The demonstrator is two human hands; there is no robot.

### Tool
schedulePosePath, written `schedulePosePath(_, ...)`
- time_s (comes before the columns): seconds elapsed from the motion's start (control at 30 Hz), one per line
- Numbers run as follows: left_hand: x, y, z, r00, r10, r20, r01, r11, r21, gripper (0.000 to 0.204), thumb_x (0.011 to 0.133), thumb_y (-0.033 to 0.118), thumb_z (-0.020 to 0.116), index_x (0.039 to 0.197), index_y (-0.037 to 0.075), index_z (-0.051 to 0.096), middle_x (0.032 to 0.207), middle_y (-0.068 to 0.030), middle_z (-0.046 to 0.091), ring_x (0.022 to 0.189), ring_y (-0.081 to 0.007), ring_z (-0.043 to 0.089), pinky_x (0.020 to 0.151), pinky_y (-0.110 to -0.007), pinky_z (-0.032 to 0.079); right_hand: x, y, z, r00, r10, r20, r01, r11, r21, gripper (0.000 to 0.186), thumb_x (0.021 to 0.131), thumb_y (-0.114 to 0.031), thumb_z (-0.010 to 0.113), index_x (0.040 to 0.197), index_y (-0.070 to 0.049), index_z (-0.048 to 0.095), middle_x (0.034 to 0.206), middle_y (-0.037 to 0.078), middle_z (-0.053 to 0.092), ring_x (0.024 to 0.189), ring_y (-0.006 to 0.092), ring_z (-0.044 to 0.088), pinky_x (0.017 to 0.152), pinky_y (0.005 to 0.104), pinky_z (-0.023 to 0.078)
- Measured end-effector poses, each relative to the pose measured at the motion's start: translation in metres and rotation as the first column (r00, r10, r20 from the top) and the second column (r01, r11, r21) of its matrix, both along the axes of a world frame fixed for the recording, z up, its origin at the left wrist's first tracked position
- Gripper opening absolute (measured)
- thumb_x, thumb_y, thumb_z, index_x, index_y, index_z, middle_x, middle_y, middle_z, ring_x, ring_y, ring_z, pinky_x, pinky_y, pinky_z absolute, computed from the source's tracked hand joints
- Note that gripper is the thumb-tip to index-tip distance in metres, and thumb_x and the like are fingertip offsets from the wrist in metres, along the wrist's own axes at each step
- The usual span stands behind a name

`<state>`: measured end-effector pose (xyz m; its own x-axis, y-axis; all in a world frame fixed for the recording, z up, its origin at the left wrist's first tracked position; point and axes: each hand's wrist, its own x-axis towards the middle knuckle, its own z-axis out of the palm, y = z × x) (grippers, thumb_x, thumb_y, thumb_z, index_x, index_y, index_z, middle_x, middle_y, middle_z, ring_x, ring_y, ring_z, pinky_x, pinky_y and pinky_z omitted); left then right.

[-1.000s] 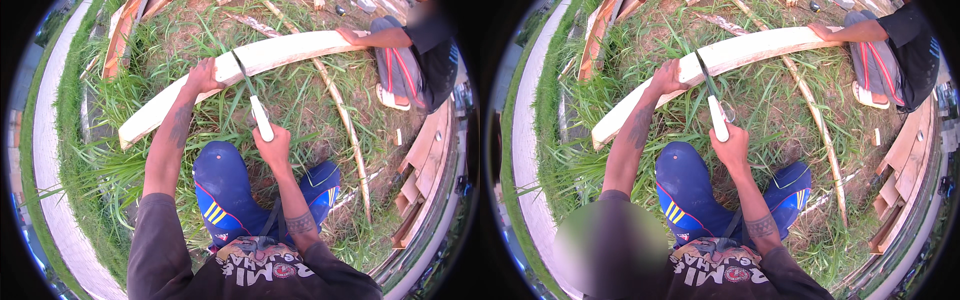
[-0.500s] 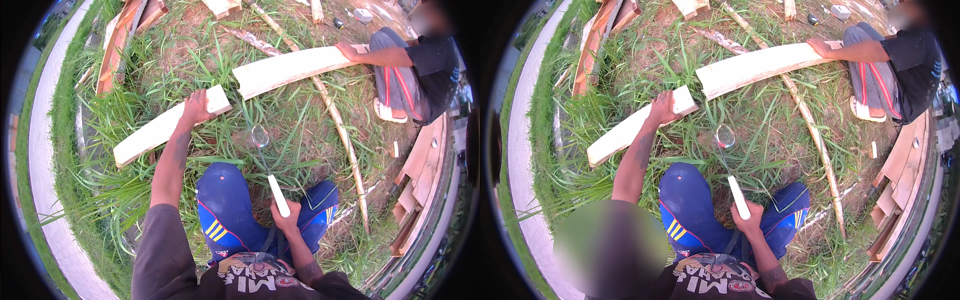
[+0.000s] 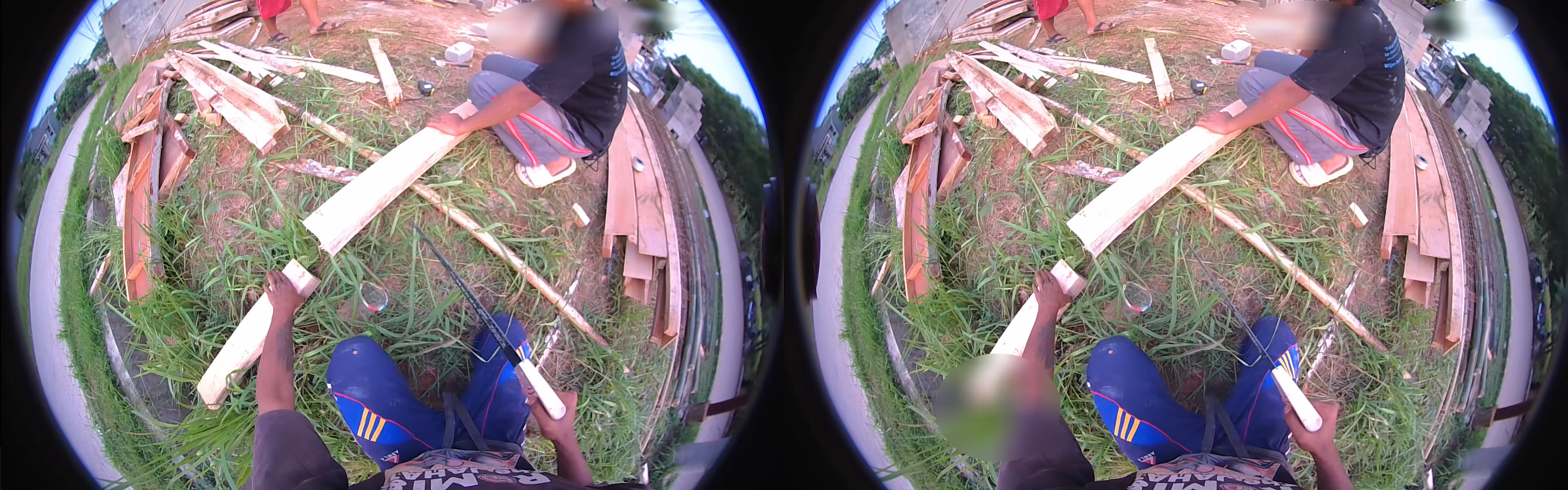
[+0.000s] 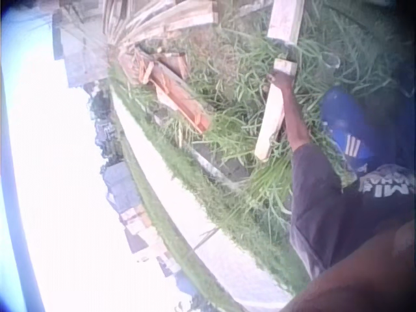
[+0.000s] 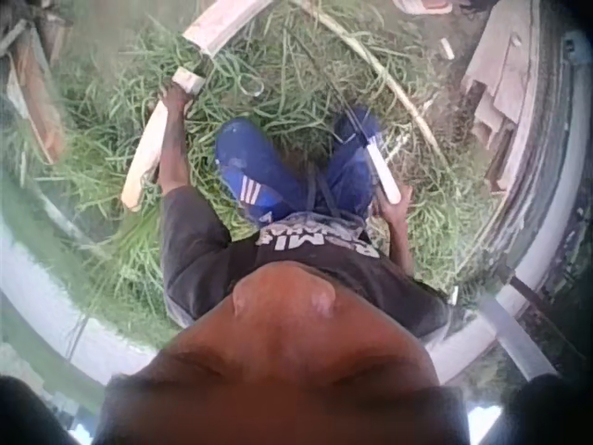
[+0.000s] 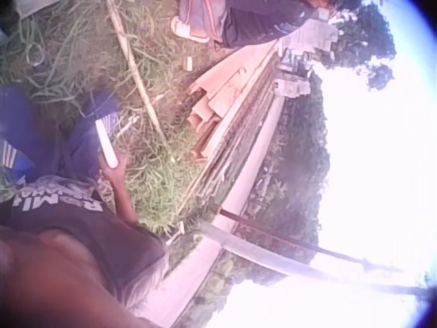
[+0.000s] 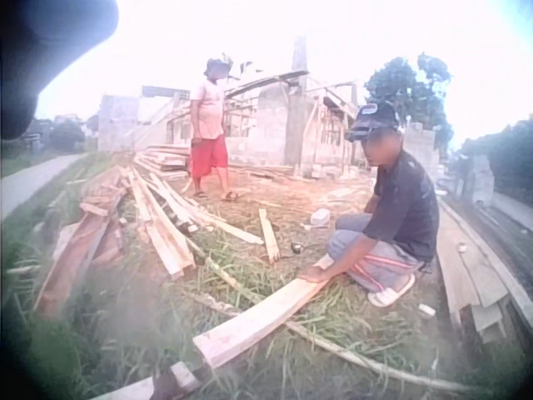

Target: The person measures a long wooden plank with a tape measure and marks it with a pencil. They then use a hand saw to cut the plank along the marked line while another person holds the wood steady.

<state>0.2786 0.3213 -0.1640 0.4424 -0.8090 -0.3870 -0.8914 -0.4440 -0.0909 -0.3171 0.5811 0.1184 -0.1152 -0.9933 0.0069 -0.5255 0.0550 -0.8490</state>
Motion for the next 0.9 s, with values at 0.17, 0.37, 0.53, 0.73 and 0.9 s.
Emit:
schedulePosePath(0.17,-0.031,0.009,0.049,0.96,0.017,-0.279,-0.004,0.999,0.045,0.127,0.072,0.049,0.087,0.163,-0.004,0.017,0.169,-0.0277,0.019,0.157,-0.0393,0.022,0.126,-0.053,0.022,-0.067,-0.031,0.046,0.986,-0.027,-0.167,0.04,0.996,0.076,0.019,0.085,-0.004,0.074,0.069,0.002,0.066,0.055,-0.003,0.054,0.049,0.0043,0.046,0.045,0.0266,0.034)
schedulePosePath(0.37,-0.11,0.014,0.145,0.245,-0.105,-0.964,-0.577,0.783,-0.233,0.09,0.103,0.048,0.061,0.164,-0.001,0.017,0.169,-0.021,0.027,0.155,-0.0293,0.029,0.126,-0.041,0.023,-0.104,-0.134,0.092,0.886,0.096,-0.453,-0.062,0.994,0.09,0.02,0.075,-0.01,0.079,0.066,0.0,0.064,0.055,0.013,0.058,0.048,0.0237,0.057,0.051,0.0353,0.042)
schedulePosePath(0.53,-0.126,-0.04,0.137,0.198,-0.058,-0.978,-0.78,0.596,-0.193,0.085,0.106,0.053,0.053,0.162,-0.003,0.022,0.164,-0.0187,0.035,0.152,-0.0279,0.034,0.126,-0.042,0.024,-0.105,-0.239,0.114,0.799,0.323,-0.507,-0.263,0.946,0.189,0.017,0.073,-0.017,0.081,0.073,-0.003,0.072,0.066,0.02,0.066,0.061,0.0399,0.066,0.058,0.0428,0.053)
schedulePosePath(0.73,-0.141,-0.093,0.124,0.128,0.039,-0.991,-0.914,0.392,-0.103,0.063,0.103,0.021,0.059,0.156,-0.004,0.034,0.149,-0.0188,0.052,0.127,-0.0284,0.058,0.106,-0.04,0.048,-0.156,-0.265,0.116,0.848,0.421,-0.323,-0.271,0.867,0.419,0.021,0.078,-0.03,0.08,0.079,-0.009,0.076,0.067,0.015,0.069,0.063,0.0378,0.069,0.062,0.0434,0.058)
schedulePosePath(0.9,-0.063,-0.101,0.101,-0.33,-0.001,-0.944,-0.878,0.368,0.307,0.05,0.104,0.02,0.055,0.145,-0.006,0.049,0.131,-0.0167,0.068,0.113,-0.0287,0.067,0.098,-0.042,0.054,-0.183,-0.283,0.191,0.873,0.443,-0.203,-0.271,0.787,0.555,0.024,0.08,-0.033,0.081,0.087,-0.01,0.08,0.067,0.015,0.07,0.062,0.0355,0.07,0.062,0.0427,0.058)
